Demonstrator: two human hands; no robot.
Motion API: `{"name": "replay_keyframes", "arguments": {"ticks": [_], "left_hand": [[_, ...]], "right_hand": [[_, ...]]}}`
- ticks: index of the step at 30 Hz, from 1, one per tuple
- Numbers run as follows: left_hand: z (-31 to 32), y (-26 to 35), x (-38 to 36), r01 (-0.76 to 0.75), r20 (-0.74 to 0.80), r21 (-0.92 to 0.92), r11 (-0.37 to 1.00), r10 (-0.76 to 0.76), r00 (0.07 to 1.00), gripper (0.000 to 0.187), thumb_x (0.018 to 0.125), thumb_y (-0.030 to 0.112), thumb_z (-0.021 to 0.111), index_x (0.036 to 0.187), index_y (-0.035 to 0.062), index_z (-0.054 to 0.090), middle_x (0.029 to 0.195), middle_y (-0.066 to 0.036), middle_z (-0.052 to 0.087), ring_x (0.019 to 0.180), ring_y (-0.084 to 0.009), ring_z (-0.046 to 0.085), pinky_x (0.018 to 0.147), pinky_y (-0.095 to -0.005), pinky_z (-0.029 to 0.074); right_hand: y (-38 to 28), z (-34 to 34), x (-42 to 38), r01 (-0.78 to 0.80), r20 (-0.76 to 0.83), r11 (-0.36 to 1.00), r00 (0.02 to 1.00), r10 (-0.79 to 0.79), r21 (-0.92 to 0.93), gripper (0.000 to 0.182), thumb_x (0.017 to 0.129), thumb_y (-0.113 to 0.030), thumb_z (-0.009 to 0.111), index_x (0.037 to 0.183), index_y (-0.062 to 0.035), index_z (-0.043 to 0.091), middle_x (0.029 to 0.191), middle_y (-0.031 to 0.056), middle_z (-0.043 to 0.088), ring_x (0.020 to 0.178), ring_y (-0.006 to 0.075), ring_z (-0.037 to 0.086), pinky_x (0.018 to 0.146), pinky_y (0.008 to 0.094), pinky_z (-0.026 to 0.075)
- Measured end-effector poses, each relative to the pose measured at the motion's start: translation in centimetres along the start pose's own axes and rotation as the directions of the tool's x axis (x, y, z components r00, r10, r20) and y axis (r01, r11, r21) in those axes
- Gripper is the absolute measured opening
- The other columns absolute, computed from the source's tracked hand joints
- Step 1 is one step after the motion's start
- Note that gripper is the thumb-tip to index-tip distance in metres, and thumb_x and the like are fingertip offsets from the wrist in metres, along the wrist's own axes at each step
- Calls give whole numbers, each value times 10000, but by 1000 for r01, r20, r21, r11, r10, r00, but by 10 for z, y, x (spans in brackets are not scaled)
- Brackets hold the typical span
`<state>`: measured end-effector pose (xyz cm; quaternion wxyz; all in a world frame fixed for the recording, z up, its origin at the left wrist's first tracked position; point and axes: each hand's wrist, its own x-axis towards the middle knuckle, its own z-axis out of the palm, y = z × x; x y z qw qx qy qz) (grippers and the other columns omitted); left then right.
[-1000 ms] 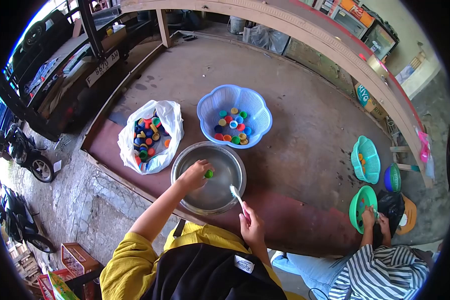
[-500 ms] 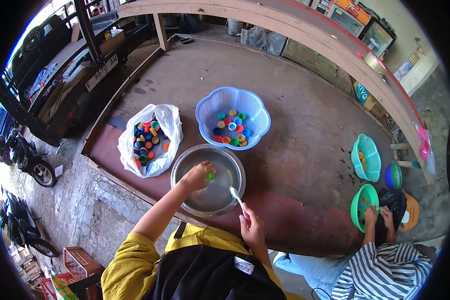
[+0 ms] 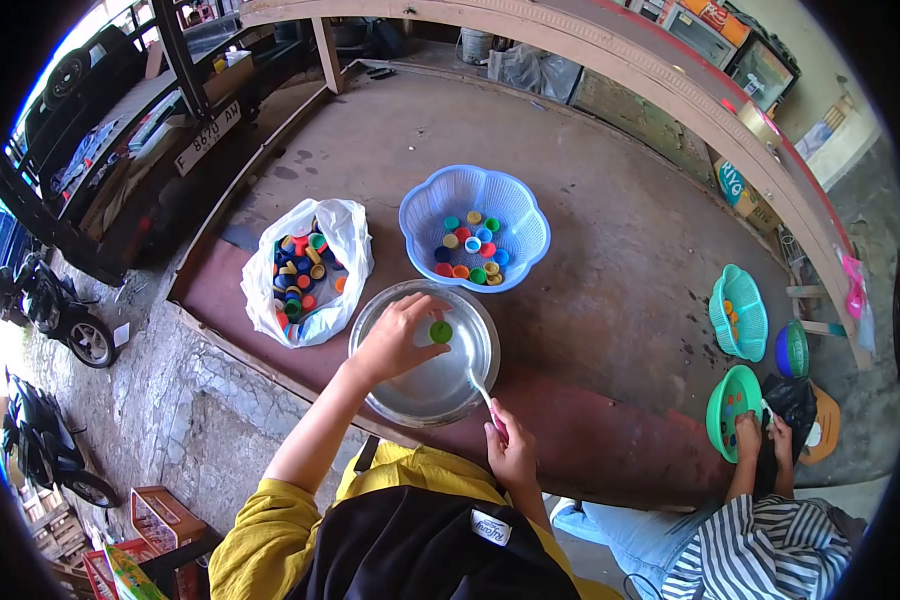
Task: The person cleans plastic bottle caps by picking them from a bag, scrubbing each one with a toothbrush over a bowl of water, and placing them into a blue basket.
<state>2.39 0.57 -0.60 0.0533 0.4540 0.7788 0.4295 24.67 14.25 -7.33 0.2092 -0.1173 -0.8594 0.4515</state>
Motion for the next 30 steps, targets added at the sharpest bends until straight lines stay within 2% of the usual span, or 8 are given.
{"name": "replay_keyframes", "arguments": {"ticks": [7, 12, 18, 21, 22, 23, 28, 30], "left_hand": [[-4, 15, 5, 49, -74, -216, 975, -66, 995, 422, 653, 53, 761, 1033, 17, 581, 964, -113, 590, 913, -264, 597, 807, -342, 485], [30, -28, -14, 73, 162, 170, 983, -101, 982, 377, 718, 106, 711, 1059, 23, 574, 1030, -129, 605, 973, -272, 607, 825, -365, 499], [-24, 31, 19, 10, 88, 4, 1000, -11, 996, 394, 706, 37, 707, 1079, 29, 581, 1026, -131, 614, 945, -271, 622, 843, -356, 498], [-18, 30, 16, -21, 33, -199, 980, 28, 999, 450, 696, 8, 710, 1121, 30, 563, 1019, -132, 622, 939, -264, 632, 837, -351, 503], [2, 12, 5, 28, 59, -163, 986, -19, 998, 547, 687, 20, 728, 1191, 31, 517, 1020, -122, 634, 946, -253, 639, 825, -345, 509], [19, -13, -10, 126, 236, 137, 983, -156, 959, 682, 669, 40, 754, 1272, 33, 436, 1011, -118, 648, 944, -250, 644, 829, -342, 509], [38, -19, -36, 267, 58, -228, 936, -261, 964, 943, 638, 63, 785, 1406, 73, 238, 963, -123, 669, 916, -262, 653, 840, -353, 504], [39, -17, -41, 231, -5, -173, 957, -235, 972, 992, 630, 63, 792, 1422, 77, 195, 959, -113, 675, 915, -260, 655, 843, -354, 500]], "right_hand": [[0, -1, 0, -28, 6, 999, 1000, 28, 19, 325, 851, -34, 593, 1169, 18, 553, 1063, 201, 630, 929, 295, 646, 777, 327, 511], [3, 0, -3, 13, -64, 1000, 998, -11, 18, 332, 849, -50, 600, 1178, -28, 564, 1009, 182, 644, 868, 308, 653, 724, 348, 524], [-2, -6, -3, -44, -41, 998, 998, 45, 33, 331, 853, -37, 592, 1181, -15, 559, 1063, 194, 631, 929, 305, 649, 756, 341, 526], [-2, -5, 1, -61, -42, 996, 997, 64, 63, 332, 855, -32, 587, 1185, -8, 554, 1076, 194, 628, 955, 308, 642, 770, 341, 525], [-2, -4, -1, -68, -41, 995, 997, 71, 73, 332, 856, -32, 586, 1186, -6, 553, 1079, 194, 628, 964, 309, 640, 774, 342, 524], [-2, -4, -5, -83, -33, 994, 996, 85, 75, 333, 859, -33, 582, 1189, -6, 551, 1079, 193, 628, 967, 309, 638, 779, 342, 523], [-2, 1, -1, -36, -22, 999, 999, 37, 36, 314, 899, -50, 517, 1212, -29, 541, 1055, 192, 629, 936, 316, 638, 762, 359, 514], [-5, 2, 6, -27, 11, 999, 1000, 27, 24, 314, 911, -63, 493, 1222, -53, 540, 1029, 191, 626, 891, 332, 634, 733, 370, 510]]}}
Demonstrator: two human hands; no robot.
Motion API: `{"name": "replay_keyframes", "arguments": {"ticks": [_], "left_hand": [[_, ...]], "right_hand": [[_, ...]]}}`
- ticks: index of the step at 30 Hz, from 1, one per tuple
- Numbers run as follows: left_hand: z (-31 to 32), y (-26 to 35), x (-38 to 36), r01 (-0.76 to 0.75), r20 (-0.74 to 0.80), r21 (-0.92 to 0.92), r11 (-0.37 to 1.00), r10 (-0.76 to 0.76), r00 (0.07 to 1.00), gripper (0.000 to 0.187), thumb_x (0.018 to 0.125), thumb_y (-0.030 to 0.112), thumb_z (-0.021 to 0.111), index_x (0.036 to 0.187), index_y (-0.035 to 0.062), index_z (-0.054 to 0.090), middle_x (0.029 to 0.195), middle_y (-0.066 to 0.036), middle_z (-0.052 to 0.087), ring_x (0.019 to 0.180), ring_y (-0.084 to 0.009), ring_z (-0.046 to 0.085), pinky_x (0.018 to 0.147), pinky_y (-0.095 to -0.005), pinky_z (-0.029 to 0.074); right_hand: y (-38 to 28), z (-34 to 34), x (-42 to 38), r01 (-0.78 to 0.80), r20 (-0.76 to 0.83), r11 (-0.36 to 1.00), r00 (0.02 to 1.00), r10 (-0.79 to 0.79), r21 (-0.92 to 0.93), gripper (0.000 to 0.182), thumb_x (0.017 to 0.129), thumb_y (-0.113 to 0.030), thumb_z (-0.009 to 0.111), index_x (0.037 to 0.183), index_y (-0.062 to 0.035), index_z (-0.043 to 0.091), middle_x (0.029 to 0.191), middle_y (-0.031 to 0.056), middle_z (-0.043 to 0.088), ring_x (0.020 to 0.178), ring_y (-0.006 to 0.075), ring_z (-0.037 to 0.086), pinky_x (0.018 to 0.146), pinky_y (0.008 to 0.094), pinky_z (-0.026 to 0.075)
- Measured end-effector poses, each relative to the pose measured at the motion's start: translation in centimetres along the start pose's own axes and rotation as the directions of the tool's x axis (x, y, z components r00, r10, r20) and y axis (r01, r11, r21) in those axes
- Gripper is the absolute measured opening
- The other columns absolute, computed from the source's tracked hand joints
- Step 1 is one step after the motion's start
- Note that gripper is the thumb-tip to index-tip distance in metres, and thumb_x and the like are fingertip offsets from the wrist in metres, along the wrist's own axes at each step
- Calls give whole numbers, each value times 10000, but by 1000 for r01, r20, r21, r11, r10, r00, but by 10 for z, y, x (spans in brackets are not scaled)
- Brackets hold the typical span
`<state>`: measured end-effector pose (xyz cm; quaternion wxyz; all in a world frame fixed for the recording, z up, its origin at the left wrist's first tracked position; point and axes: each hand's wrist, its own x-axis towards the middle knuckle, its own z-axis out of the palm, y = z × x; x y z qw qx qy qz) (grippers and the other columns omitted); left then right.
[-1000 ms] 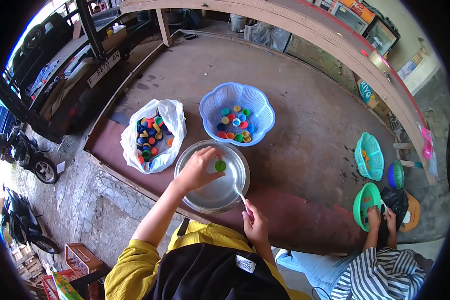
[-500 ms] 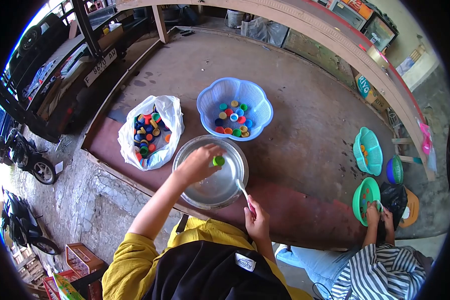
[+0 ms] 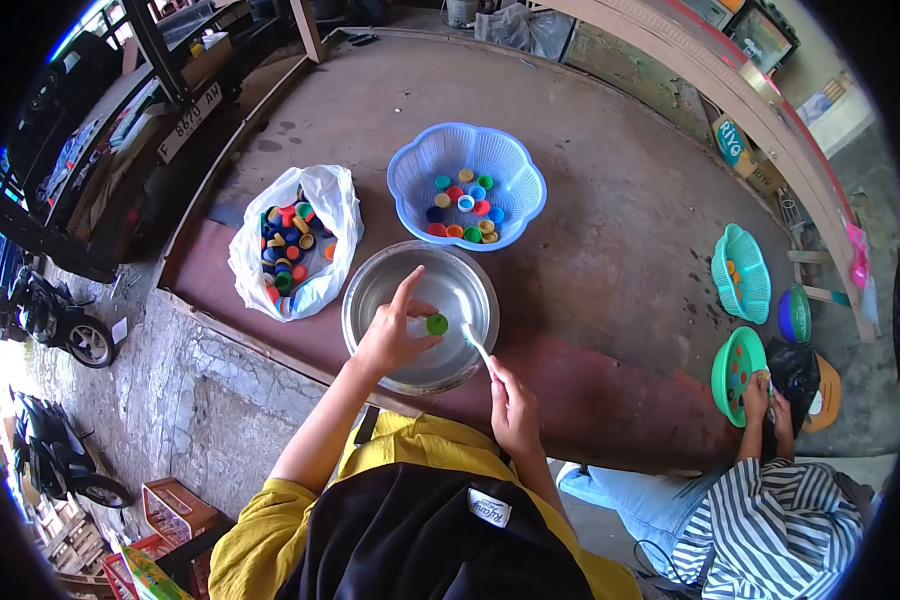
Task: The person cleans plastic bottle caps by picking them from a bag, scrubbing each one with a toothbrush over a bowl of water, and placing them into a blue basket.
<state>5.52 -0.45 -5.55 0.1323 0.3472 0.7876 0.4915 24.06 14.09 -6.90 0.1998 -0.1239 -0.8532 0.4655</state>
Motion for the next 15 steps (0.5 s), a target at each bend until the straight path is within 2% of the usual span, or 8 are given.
{"name": "replay_keyframes", "arguments": {"ticks": [1, 3, 4, 7, 9, 11, 12, 15], "left_hand": [[0, 0, -2, -20, -30, 31, 999, 21, 999, 1016, 627, 63, 795, 1430, 79, 173, 957, -107, 678, 914, -259, 656, 845, -354, 499], [2, -4, -8, -1, -87, -38, 999, -3, 996, 1033, 620, 67, 800, 1432, 71, 163, 948, -92, 686, 924, -246, 655, 878, -351, 477], [3, -5, -9, 6, -116, -72, 997, -14, 993, 1041, 616, 69, 802, 1433, 67, 158, 944, -84, 689, 929, -239, 655, 895, -349, 467], [-3, 2, -17, -64, -139, -49, 997, 56, 989, 1057, 624, 57, 793, 1438, 53, 119, 928, -109, 686, 907, -277, 659, 872, -357, 481], [-5, 8, -22, 6, -152, -64, 998, -16, 988, 1073, 610, 62, 796, 1440, 50, 116, 913, -93, 692, 926, -249, 656, 958, -363, 414], [-2, 5, -27, 74, -182, -116, 990, -94, 979, 1096, 587, 68, 807, 1442, 41, 121, 892, -75, 698, 938, -206, 653, 1016, -358, 353], [-2, 5, -28, 82, -186, -113, 990, -102, 977, 1099, 587, 71, 808, 1442, 40, 119, 888, -75, 698, 939, -201, 652, 1013, -360, 356], [-1, 4, -30, 95, -191, -119, 988, -117, 975, 1104, 590, 78, 813, 1443, 39, 114, 877, -76, 696, 940, -189, 650, 1003, -360, 368]], "right_hand": [[-3, 2, 5, 28, 3, 1000, 1000, -28, -2, 318, 909, -66, 497, 1224, -59, 540, 1018, 187, 627, 873, 334, 633, 728, 371, 511], [-9, 6, 11, 80, 11, 997, 997, -80, -5, 326, 905, -71, 504, 1230, -71, 541, 994, 180, 628, 839, 339, 631, 719, 373, 511], [-9, 10, 12, 110, 10, 993, 994, -110, -29, 353, 890, -74, 523, 1241, -112, 545, 896, 145, 623, 778, 327, 625, 671, 379, 511], [-15, 13, 9, 184, 185, 947, 973, -137, -264, 382, 876, -82, 545, 1250, -160, 548, 802, 112, 592, 698, 306, 615, 593, 382, 501], [0, 17, 21, 229, 54, 961, 973, -224, -157, 399, 859, -101, 578, 1247, -193, 555, 737, 100, 552, 584, 295, 573, 502, 394, 461], [12, 13, 26, 130, 43, 966, 991, -123, -223, 394, 854, -102, 586, 1237, -189, 564, 732, 101, 551, 582, 291, 570, 503, 398, 458], [2, 11, 28, 133, 30, 975, 991, -130, -176, 382, 863, -95, 570, 1234, -188, 567, 729, 99, 551, 586, 289, 573, 504, 394, 462], [-16, 15, 18, 298, 96, 933, 954, -283, -204, 369, 873, -82, 550, 1228, -180, 570, 734, 102, 553, 591, 289, 575, 506, 387, 467]]}}
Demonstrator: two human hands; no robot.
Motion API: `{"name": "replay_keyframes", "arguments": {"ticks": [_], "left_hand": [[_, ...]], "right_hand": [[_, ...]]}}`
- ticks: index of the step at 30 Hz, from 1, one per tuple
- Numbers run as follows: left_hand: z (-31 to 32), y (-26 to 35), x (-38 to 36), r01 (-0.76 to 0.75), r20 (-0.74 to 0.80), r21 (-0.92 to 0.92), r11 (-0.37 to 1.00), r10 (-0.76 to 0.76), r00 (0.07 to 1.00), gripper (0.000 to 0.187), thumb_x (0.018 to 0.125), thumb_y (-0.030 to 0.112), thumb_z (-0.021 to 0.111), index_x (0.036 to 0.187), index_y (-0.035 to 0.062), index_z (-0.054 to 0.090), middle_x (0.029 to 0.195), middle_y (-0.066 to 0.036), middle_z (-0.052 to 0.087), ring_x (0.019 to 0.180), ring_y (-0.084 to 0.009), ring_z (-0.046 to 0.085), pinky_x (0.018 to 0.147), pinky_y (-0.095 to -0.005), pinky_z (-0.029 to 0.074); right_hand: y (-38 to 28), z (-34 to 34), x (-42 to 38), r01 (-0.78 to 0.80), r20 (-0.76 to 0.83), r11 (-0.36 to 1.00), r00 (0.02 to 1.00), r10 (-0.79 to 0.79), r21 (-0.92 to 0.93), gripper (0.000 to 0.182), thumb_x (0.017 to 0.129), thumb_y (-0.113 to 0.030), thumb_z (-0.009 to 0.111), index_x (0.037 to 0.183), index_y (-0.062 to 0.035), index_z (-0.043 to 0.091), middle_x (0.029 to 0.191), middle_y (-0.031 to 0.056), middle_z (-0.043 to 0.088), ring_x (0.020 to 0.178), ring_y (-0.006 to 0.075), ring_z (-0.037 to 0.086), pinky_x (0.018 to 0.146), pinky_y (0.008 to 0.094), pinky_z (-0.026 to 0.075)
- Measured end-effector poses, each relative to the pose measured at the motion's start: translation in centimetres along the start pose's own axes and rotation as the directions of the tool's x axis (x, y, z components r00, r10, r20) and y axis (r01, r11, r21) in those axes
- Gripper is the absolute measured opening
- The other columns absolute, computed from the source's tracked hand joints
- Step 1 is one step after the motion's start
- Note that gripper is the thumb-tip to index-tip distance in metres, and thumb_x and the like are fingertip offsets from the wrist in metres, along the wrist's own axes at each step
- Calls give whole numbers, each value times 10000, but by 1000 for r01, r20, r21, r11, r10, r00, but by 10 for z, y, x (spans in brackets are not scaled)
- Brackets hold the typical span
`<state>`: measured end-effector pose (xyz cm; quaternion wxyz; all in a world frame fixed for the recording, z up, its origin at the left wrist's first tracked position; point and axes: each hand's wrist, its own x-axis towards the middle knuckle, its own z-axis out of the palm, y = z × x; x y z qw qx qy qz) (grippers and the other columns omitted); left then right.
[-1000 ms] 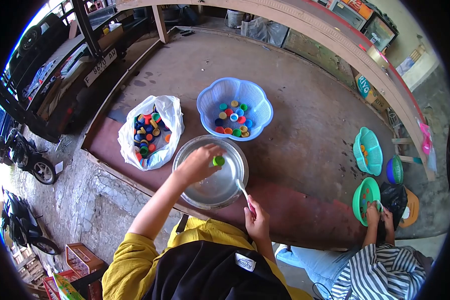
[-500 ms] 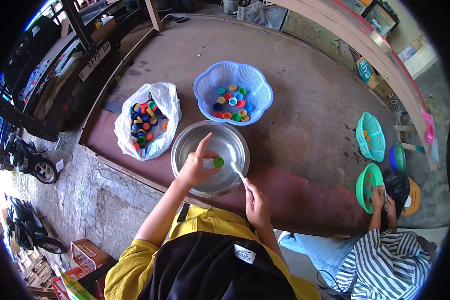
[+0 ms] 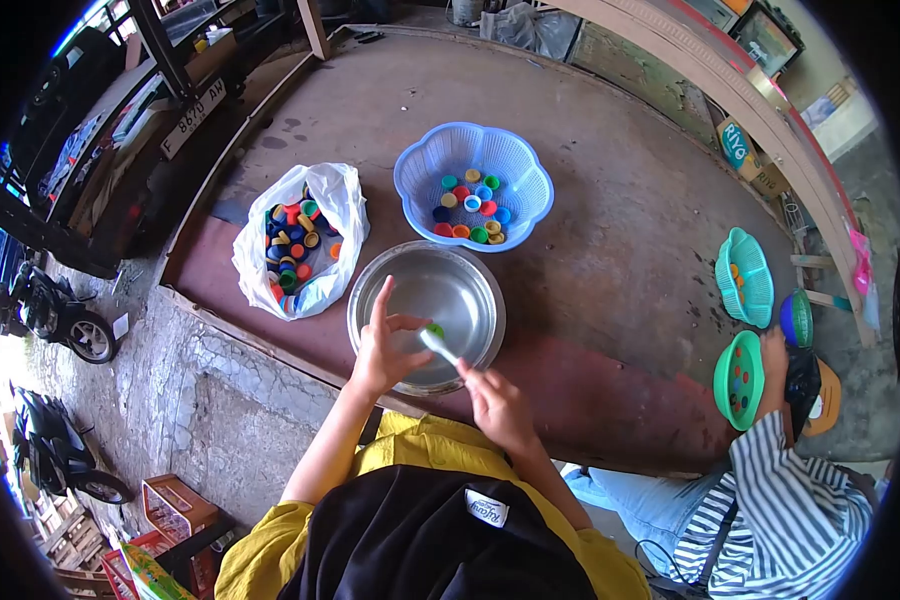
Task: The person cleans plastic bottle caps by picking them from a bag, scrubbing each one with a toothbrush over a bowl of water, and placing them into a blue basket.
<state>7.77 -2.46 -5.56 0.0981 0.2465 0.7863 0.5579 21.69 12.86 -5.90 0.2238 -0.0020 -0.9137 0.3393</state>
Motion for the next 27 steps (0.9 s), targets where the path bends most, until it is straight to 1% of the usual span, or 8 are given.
{"name": "replay_keyframes", "arguments": {"ticks": [4, 9, 12, 17, 20, 21, 24, 27], "left_hand": [[0, -1, -2, 47, 29, -72, 996, -46, 999, 1101, 613, 79, 806, 1443, 45, 82, 902, -95, 690, 952, -216, 649, 993, -358, 381], [0, -9, -1, 33, 43, -284, 958, -21, 999, 1092, 634, 76, 797, 1444, 46, 65, 934, -106, 682, 956, -221, 646, 980, -351, 394], [-1, -5, -1, 63, 52, -294, 954, -49, 997, 1093, 638, 79, 798, 1444, 43, 62, 942, -109, 680, 955, -220, 646, 976, -350, 397], [0, -7, 1, 23, 65, -366, 930, 0, 998, 1106, 634, 78, 798, 1444, 41, 45, 946, -111, 680, 958, -225, 645, 981, -355, 394], [-2, -4, -1, 46, 82, -260, 964, -26, 996, 1122, 622, 74, 800, 1445, 48, 37, 941, -114, 681, 962, -228, 644, 986, -362, 391], [-2, -2, 1, 42, 78, -247, 968, -23, 997, 1125, 621, 75, 801, 1446, 50, 35, 938, -113, 681, 962, -227, 644, 988, -364, 389], [-2, 0, -1, 42, 86, -188, 981, -26, 996, 1133, 621, 77, 803, 1447, 57, 29, 931, -112, 683, 961, -223, 644, 993, -367, 383], [1, 0, -1, 40, 97, -167, 985, -24, 995, 1137, 624, 78, 805, 1448, 58, 22, 933, -110, 683, 955, -216, 645, 994, -366, 382]], "right_hand": [[21, 4, -1, -160, 1, 987, 987, 160, 8, 408, 850, -86, 583, 1235, -222, 571, 743, 66, 556, 595, 263, 586, 512, 373, 485], [5, 0, -9, -35, 22, 999, 999, 34, 33, 407, 853, -59, 559, 1238, -191, 566, 730, 91, 544, 585, 280, 576, 504, 390, 470], [18, -8, -3, -223, 57, 975, 973, 223, 2, 355, 855, -39, 565, 1196, -136, 597, 780, 106, 588, 651, 273, 602, 562, 363, 484], [2, -1, -4, -25, 10, 998, 1000, 25, 60, 402, 856, -54, 553, 1238, -178, 561, 742, 93, 555, 588, 285, 581, 509, 390, 477], [20, -4, 2, -170, 5, 985, 985, 170, -7, 419, 841, -61, 570, 1239, -195, 563, 743, 85, 553, 591, 277, 587, 516, 386, 484], [9, -11, 7, -179, 22, 984, 984, 178, 22, 363, 843, -22, 569, 1193, -117, 596, 777, 113, 591, 646, 281, 602, 563, 370, 486], [-1, -5, 5, -46, 118, 999, 992, 48, -18, 363, 845, -15, 564, 1194, -109, 592, 765, 125, 584, 638, 288, 596, 554, 377, 473], [11, -10, 17, -141, 37, 990, 989, 141, -6, 383, 833, -8, 560, 1195, -128, 596, 727, 120, 553, 615, 289, 582, 533, 382, 465]]}}
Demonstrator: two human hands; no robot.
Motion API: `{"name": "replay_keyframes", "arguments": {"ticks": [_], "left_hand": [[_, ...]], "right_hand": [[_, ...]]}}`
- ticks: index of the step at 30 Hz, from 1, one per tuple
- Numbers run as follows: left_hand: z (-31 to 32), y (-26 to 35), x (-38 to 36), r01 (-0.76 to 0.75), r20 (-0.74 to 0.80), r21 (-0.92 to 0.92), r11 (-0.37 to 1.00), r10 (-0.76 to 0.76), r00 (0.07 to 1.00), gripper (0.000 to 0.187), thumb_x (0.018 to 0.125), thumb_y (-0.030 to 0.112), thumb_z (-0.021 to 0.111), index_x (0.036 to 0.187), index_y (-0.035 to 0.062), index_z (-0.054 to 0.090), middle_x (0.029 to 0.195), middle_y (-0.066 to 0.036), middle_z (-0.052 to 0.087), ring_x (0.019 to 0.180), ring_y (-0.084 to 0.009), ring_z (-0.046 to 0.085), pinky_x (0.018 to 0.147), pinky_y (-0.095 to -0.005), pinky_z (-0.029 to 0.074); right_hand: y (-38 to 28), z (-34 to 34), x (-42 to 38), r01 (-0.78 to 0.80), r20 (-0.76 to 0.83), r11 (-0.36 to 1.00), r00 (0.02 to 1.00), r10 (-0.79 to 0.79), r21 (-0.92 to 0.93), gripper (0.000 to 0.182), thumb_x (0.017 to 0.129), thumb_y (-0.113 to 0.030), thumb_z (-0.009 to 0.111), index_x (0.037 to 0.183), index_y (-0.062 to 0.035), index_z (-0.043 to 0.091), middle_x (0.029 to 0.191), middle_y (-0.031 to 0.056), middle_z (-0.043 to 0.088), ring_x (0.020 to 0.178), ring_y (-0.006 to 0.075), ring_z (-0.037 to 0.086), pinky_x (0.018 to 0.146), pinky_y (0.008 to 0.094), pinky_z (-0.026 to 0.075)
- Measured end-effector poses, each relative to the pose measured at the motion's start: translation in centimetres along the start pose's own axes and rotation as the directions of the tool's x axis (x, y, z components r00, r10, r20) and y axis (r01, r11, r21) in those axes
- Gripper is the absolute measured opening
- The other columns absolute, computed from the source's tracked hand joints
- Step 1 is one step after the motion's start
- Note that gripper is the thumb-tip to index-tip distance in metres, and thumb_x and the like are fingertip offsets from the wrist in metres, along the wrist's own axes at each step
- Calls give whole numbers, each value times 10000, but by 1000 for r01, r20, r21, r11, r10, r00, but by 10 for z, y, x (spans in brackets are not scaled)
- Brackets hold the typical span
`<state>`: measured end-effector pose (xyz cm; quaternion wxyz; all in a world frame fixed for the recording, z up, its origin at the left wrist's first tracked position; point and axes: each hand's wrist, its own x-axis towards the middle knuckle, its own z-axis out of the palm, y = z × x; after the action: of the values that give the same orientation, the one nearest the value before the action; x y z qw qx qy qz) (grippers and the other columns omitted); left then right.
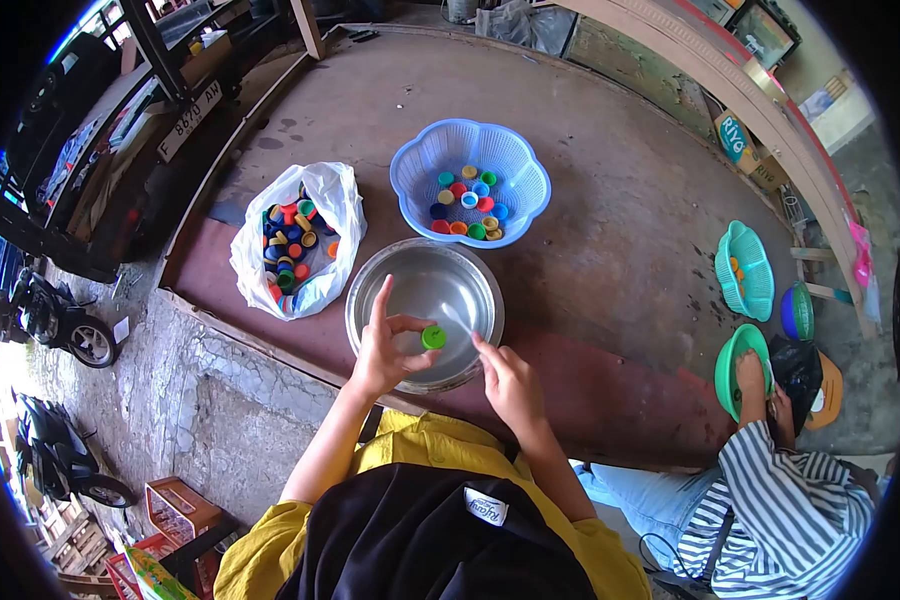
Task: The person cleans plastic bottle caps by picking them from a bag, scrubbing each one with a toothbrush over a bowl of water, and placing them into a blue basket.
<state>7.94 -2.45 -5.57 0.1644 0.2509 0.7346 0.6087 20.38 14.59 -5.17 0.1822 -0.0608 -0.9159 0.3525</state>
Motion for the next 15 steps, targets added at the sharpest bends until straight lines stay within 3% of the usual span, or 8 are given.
{"name": "replay_keyframes", "arguments": {"ticks": [1, 4, 8, 11, 12, 15], "left_hand": [[0, -1, 0, 7, 1, -38, 999, -7, 1000, 1138, 624, 78, 805, 1449, 58, 22, 935, -109, 683, 954, -215, 645, 994, -365, 381], [-1, 2, 1, -6, -17, -63, 998, 5, 1000, 1140, 622, 74, 806, 1449, 59, 22, 934, -109, 682, 951, -215, 645, 993, -364, 382], [-3, 1, 1, -8, -31, -26, 1000, 7, 999, 1128, 625, 75, 805, 1448, 60, 34, 917, -107, 681, 957, -222, 644, 995, -371, 380], [-3, 5, 2, -11, -48, 106, 994, 16, 999, 1109, 625, 76, 804, 1445, 58, 58, 906, -104, 679, 965, -232, 643, 1000, -381, 376], [-2, 6, 2, -34, -57, 100, 994, 40, 998, 1110, 614, 66, 807, 1444, 58, 69, 902, -101, 675, 967, -222, 640, 993, -372, 381], [1, 0, 4, -77, -88, 51, 996, 82, 993, 1113, 589, 44, 815, 1441, 57, 99, 884, -88, 665, 972, -201, 632, 977, -352, 391]], "right_hand": [[0, -1, 3, -19, -14, 1000, 1000, 19, -20, 390, 828, -7, 560, 1196, -130, 596, 714, 121, 543, 611, 290, 580, 529, 382, 463], [-14, -4, -6, 128, 56, 990, 991, -125, -51, 379, 839, -19, 561, 1200, -132, 593, 697, 122, 531, 593, 291, 570, 516, 379, 454], [14, 3, -9, -38, 14, 998, 999, 38, -50, 395, 831, -20, 566, 1206, -142, 592, 716, 114, 535, 590, 284, 570, 524, 374, 464], [-4, 1, -16, 102, -28, 995, 994, -102, -21, 438, 831, -64, 571, 1243, -212, 561, 716, 74, 529, 568, 271, 581, 482, 371, 475], [-11, 0, -19, 146, 31, 985, 989, -144, -89, 442, 831, -67, 572, 1249, -213, 556, 716, 77, 527, 574, 268, 587, 479, 374, 476], [11, 7, -17, 15, -60, 999, 998, -18, -42, 466, 814, -72, 593, 1248, -236, 558, 722, 62, 521, 562, 246, 586, 483, 370, 483]]}}
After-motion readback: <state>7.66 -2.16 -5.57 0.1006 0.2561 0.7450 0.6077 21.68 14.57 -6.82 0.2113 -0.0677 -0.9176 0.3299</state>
